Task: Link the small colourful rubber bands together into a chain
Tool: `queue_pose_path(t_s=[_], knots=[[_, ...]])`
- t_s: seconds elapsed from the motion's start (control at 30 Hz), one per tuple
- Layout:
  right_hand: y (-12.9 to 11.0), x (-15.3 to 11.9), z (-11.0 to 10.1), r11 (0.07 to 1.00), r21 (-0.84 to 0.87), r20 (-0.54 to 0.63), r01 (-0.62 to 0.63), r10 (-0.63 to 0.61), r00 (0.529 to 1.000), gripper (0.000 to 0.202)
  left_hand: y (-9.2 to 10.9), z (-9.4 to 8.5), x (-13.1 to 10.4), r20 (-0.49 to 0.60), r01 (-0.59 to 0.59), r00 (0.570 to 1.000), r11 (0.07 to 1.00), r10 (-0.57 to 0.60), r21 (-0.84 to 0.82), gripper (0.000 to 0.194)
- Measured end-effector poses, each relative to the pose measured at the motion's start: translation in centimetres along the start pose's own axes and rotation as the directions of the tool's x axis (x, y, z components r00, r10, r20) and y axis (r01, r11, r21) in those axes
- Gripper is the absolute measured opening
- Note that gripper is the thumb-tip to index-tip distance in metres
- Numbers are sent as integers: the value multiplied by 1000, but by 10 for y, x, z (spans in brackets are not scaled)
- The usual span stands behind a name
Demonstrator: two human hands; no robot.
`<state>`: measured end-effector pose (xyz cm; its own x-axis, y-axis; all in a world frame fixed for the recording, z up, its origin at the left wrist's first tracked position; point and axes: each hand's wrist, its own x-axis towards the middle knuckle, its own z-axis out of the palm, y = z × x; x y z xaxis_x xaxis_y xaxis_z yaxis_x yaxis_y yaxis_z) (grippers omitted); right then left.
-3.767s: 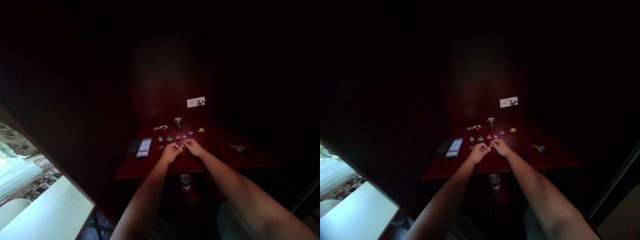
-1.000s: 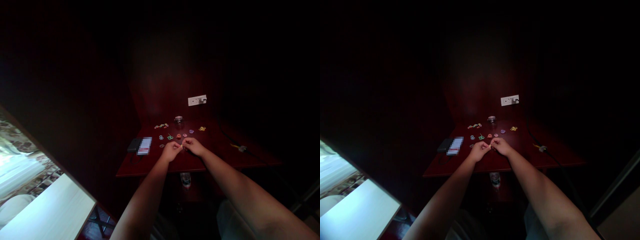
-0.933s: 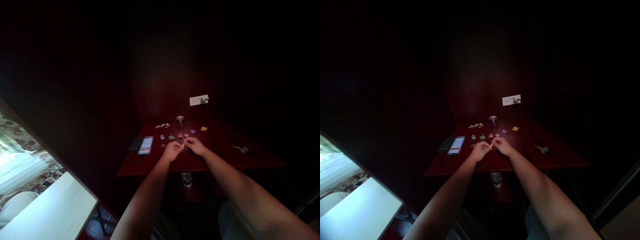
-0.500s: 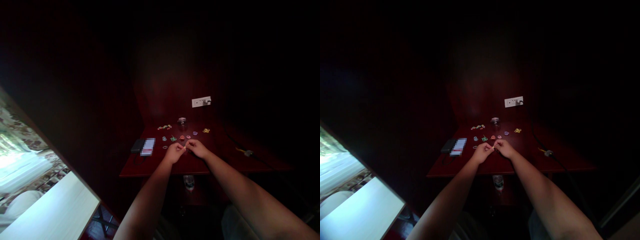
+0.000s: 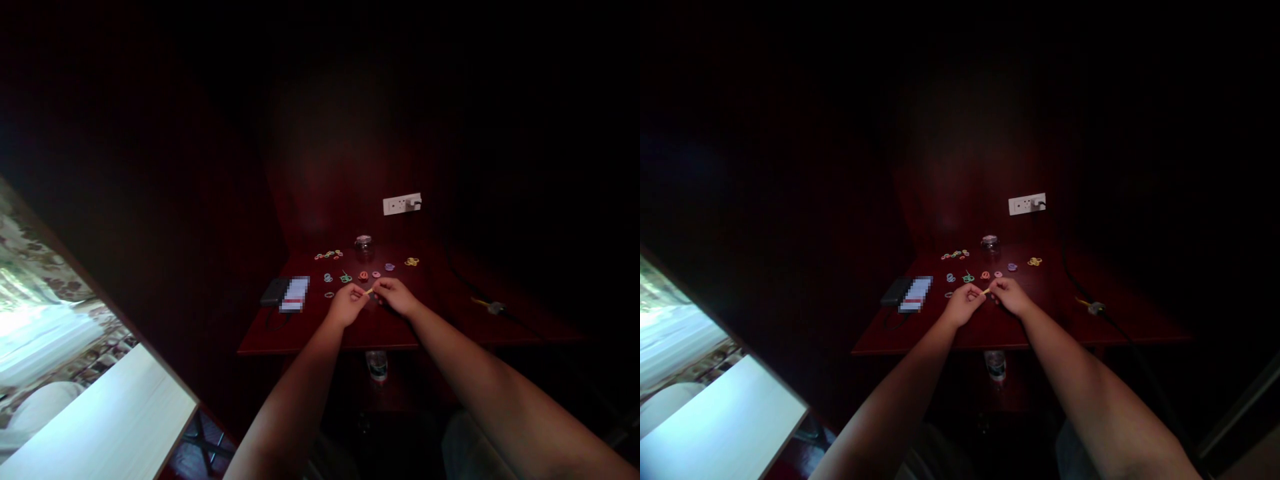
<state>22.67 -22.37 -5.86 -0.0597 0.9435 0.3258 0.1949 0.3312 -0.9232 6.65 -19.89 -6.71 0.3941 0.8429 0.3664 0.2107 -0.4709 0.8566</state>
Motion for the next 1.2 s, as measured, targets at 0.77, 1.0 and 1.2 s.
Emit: queue_pose_path(t_s=[0.77, 1.0, 1.2], knots=[[0, -1, 0, 1000, -8, 15, 11, -11, 1000, 22, -1, 0, 2, -31, -34, 999, 999, 34, -7, 13], [0, -2, -1, 999, -46, -3, 19, -19, 1000, 20, 0, 1, 2, -29, -9, 1000, 999, 8, -34, 14], [3, -1, -3, 997, -65, -3, 39, -39, 999, 18, -1, 1, 3, -32, -7, 999, 1000, 6, -22, 16]])
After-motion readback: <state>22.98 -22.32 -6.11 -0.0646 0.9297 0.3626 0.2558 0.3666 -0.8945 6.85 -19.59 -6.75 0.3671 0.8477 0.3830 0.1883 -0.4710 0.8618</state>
